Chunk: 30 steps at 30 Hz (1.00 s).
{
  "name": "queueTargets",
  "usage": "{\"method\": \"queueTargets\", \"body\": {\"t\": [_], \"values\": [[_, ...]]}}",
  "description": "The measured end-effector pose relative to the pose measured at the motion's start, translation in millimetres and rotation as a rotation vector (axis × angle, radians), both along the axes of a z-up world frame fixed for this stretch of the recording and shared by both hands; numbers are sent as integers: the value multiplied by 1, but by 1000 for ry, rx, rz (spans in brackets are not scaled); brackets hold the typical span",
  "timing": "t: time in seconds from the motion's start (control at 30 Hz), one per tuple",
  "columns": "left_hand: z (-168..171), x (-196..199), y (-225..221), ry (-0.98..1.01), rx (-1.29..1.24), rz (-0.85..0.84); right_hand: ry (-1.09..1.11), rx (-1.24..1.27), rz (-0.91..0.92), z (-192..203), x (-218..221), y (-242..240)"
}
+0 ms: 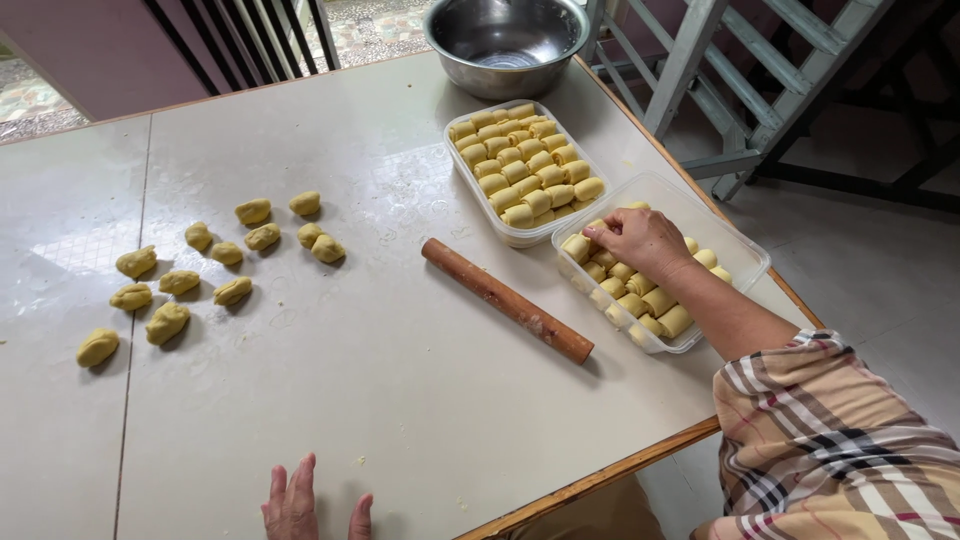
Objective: Flattening small dough balls with a rolling pin and rolling them into cylindrical pastry shapes.
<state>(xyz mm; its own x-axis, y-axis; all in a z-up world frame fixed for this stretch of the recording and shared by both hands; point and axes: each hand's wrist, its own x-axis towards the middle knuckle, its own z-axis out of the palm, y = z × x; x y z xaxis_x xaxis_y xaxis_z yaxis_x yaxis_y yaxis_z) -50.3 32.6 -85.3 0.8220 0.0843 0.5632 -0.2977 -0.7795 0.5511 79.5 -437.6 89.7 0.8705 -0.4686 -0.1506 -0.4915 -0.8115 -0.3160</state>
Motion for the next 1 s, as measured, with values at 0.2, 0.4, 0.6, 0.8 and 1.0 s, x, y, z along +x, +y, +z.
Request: {"method": "queueTargets", "body": {"t": [0.2, 0.4, 0.6, 0.8, 1.0], "values": [[72, -13, -21, -58, -66, -74, -41, -86, 60, -10, 3, -7], [154, 74, -27, -166, 130, -298, -692, -83, 364, 11, -43, 62], [116, 251, -87, 138, 502, -56, -556, -532, 496, -51, -29, 155], [78, 307, -103, 201, 444, 192, -321, -436, 438, -91, -17, 135], [66, 287, -83, -93, 94, 55, -299, -337, 417, -69, -53, 133]]}}
